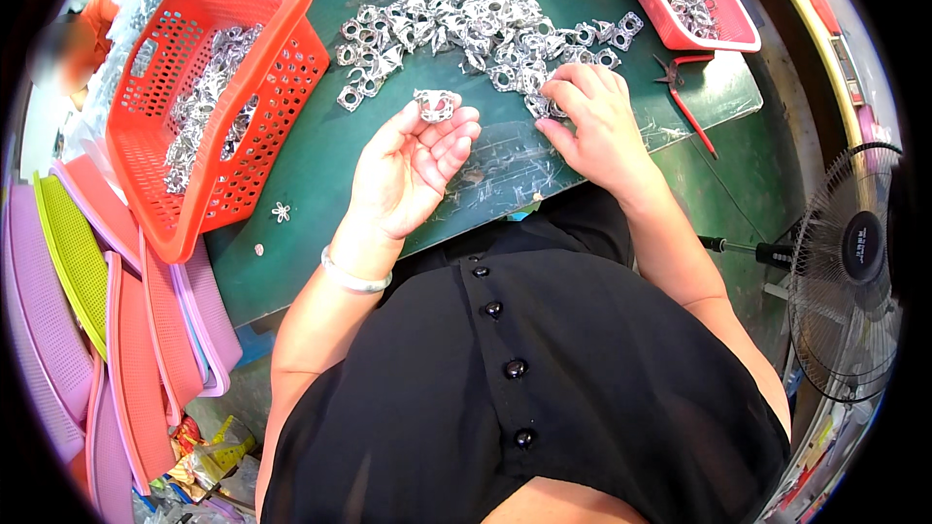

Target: The person repeatedly picks up small silver metal parts from a green table, inspects them by turning them over in both hands, and places them into a red basket. The process continues throughout the clip with no other tools used.

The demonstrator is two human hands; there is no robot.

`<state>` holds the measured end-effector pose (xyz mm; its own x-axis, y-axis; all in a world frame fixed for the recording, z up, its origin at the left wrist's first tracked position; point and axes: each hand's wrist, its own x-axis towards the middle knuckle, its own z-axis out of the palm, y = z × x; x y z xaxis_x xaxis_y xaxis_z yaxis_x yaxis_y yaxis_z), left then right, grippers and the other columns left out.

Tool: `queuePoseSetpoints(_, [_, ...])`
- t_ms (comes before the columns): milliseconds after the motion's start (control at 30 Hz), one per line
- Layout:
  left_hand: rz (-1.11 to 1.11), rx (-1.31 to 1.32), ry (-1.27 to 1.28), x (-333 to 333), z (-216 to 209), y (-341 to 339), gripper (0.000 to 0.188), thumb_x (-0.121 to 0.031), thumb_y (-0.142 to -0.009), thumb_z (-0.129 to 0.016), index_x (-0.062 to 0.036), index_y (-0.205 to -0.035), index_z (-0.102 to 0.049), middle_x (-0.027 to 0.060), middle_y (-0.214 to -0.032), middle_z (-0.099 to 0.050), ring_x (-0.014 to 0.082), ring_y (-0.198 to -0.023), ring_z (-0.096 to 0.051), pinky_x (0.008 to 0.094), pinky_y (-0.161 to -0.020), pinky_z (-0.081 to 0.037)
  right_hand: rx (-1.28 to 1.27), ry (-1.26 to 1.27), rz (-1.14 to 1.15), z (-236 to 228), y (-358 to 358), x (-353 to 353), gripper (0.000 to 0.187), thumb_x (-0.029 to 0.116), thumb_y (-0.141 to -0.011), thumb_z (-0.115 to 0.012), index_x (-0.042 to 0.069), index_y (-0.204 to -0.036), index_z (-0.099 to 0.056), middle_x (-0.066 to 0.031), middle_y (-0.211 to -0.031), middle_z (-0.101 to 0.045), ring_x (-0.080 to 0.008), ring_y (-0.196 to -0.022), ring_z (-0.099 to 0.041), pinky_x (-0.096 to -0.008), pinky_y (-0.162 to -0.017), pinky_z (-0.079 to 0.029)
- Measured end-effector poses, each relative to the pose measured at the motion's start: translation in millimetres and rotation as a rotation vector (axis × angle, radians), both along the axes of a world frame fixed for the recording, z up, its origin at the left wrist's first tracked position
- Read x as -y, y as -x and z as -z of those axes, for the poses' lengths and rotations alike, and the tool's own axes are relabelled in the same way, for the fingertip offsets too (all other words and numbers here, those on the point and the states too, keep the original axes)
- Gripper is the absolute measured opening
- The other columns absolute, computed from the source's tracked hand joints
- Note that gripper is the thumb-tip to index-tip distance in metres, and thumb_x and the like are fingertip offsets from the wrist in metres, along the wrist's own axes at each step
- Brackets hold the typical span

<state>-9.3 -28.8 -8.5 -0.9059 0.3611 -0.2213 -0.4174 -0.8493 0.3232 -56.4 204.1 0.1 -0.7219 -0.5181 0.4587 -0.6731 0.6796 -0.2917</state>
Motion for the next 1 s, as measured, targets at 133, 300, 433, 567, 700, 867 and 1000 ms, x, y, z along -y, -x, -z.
queuePoseSetpoints(133, [-0.049,-0.004,0.111,-1,1,-1,0.037,-0.020,-0.090,-0.043,0.0076,-0.114,-0.048,0.0227,-0.109,-0.056,0.0293,-0.100,-0.057,0.0369,-0.088,-0.048,-0.008,-0.007,0.008,5,-1,-3,0.020,0.014,-0.066,-0.068,0.007,-0.081,-0.058,-0.0056,-0.093,-0.052,-0.0242,-0.091,-0.048,-0.0374,-0.084,-0.034])
queuePoseSetpoints(300, [-0.035,-0.016,0.177,-1,3,-1,0.034,-0.019,-0.087,-0.045,0.0061,-0.110,-0.051,0.0195,-0.105,-0.058,0.0274,-0.097,-0.057,0.0378,-0.087,-0.047,-0.037,0.033,0.006,11,0,-4,0.013,0.014,-0.067,-0.067,0.007,-0.073,-0.058,-0.0038,-0.088,-0.053,-0.0232,-0.090,-0.048,-0.0373,-0.083,-0.034])
queuePoseSetpoints(433, [0.014,-0.007,0.251,1,10,-1,0.032,-0.021,-0.088,-0.046,0.0037,-0.105,-0.055,0.0152,-0.102,-0.059,0.0243,-0.092,-0.058,0.0353,-0.082,-0.049,-0.001,0.061,0.034,9,0,-2,0.017,0.017,-0.069,-0.067,0.007,-0.079,-0.058,-0.0040,-0.089,-0.053,-0.0233,-0.090,-0.048,-0.0386,-0.084,-0.034])
queuePoseSetpoints(567, [-0.002,0.033,0.430,-5,7,-2,0.027,-0.022,-0.088,-0.048,0.0001,-0.102,-0.056,0.0104,-0.095,-0.060,0.0179,-0.081,-0.058,0.0296,-0.070,-0.049,-0.069,0.054,0.094,7,11,-1,0.030,0.021,-0.069,-0.068,0.007,-0.094,-0.058,-0.0056,-0.095,-0.055,-0.0253,-0.098,-0.047,-0.0404,-0.088,-0.033])
queuePoseSetpoints(700, [0.002,0.045,0.532,-10,4,-2,0.024,-0.020,-0.088,-0.049,-0.0016,-0.101,-0.056,0.0090,-0.093,-0.060,0.0154,-0.077,-0.056,0.0271,-0.067,-0.047,-0.055,-0.022,0.035,3,21,2,0.043,0.022,-0.070,-0.068,0.008,-0.109,-0.055,-0.0060,-0.107,-0.056,-0.0263,-0.107,-0.045,-0.0415,-0.091,-0.031])
queuePoseSetpoints(867, [0.012,0.038,0.618,-15,-1,-4,0.019,-0.015,-0.088,-0.051,-0.0016,-0.100,-0.057,0.0066,-0.087,-0.061,0.0129,-0.073,-0.056,0.0245,-0.063,-0.047,0.004,-0.033,-0.025,2,27,3,0.045,0.020,-0.070,-0.068,0.009,-0.112,-0.054,-0.0032,-0.106,-0.057,-0.0247,-0.106,-0.046,-0.0401,-0.091,-0.032])
queuePoseSetpoints(1000, [0.040,0.030,0.658,-16,0,-3,0.018,-0.013,-0.088,-0.051,-0.0016,-0.099,-0.058,0.0056,-0.086,-0.061,0.0119,-0.072,-0.056,0.0232,-0.062,-0.047,0.034,-0.038,-0.056,1,31,2,0.039,0.020,-0.069,-0.068,0.008,-0.105,-0.058,-0.0064,-0.111,-0.055,-0.0263,-0.109,-0.044,-0.0410,-0.093,-0.032])
